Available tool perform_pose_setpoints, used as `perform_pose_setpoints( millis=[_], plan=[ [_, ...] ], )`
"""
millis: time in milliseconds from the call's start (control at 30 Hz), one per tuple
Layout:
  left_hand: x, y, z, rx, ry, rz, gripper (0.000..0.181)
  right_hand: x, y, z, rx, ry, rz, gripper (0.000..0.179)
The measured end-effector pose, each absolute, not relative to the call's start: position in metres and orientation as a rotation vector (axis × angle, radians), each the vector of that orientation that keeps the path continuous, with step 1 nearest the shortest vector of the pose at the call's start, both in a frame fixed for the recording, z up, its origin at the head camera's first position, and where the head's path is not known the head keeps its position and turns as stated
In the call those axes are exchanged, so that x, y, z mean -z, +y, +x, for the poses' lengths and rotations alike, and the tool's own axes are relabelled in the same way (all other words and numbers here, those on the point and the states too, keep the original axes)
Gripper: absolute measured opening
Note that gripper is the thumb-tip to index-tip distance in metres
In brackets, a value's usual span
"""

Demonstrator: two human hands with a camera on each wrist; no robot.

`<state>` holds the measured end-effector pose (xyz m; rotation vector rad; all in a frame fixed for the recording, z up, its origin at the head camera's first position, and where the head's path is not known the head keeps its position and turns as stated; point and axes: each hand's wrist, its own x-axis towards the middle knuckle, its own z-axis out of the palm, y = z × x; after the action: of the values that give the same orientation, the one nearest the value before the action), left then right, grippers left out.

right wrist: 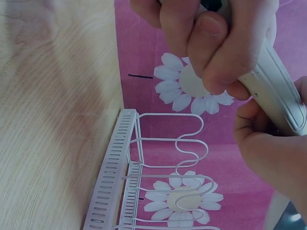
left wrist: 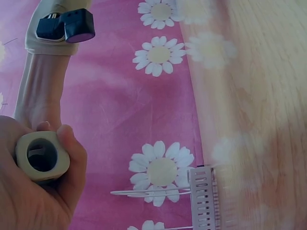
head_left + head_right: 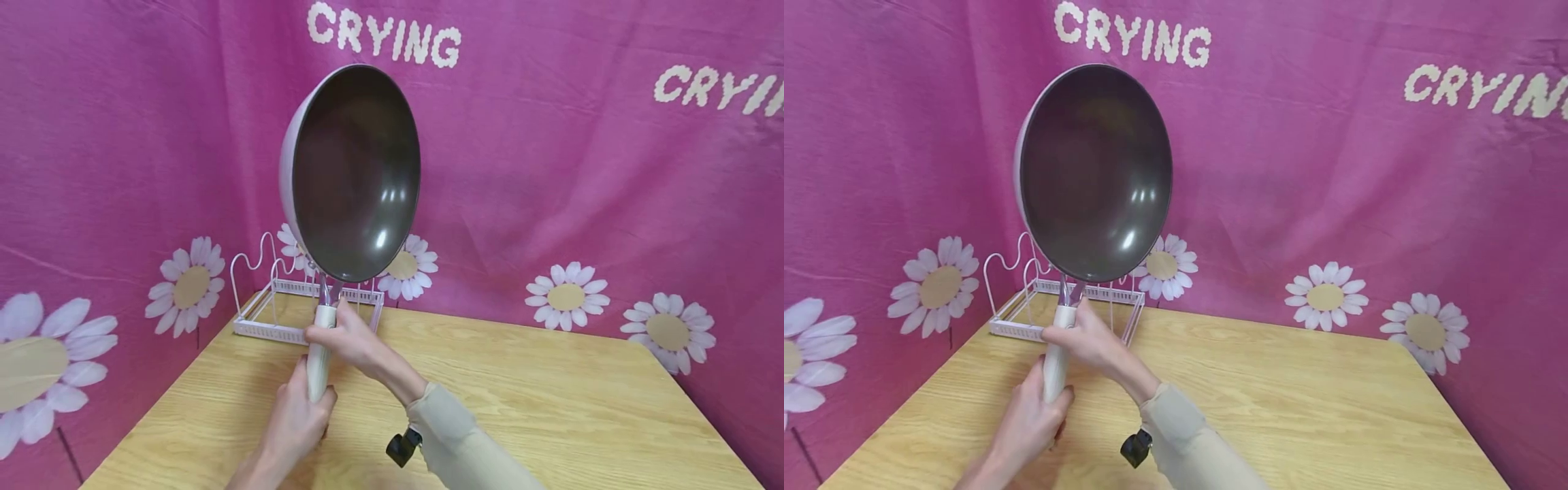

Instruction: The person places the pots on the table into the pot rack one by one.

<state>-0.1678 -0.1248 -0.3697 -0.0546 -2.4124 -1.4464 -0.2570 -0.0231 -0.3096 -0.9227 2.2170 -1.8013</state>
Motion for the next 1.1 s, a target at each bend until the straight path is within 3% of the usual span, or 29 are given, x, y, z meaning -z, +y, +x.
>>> perform_pose_setpoints(
  millis=[500,1100],
  plan=[
    [0.369,-0.135,-0.160,1.496,-2.469,0.045,0.041,0.318,-0.041,-0.267,1.787,2.022,-1.010,0.012],
    [0.378,-0.138,-0.157,1.387,-2.551,0.105,0.035,0.335,-0.044,-0.269,1.810,1.915,-0.965,0.013]
  ],
)
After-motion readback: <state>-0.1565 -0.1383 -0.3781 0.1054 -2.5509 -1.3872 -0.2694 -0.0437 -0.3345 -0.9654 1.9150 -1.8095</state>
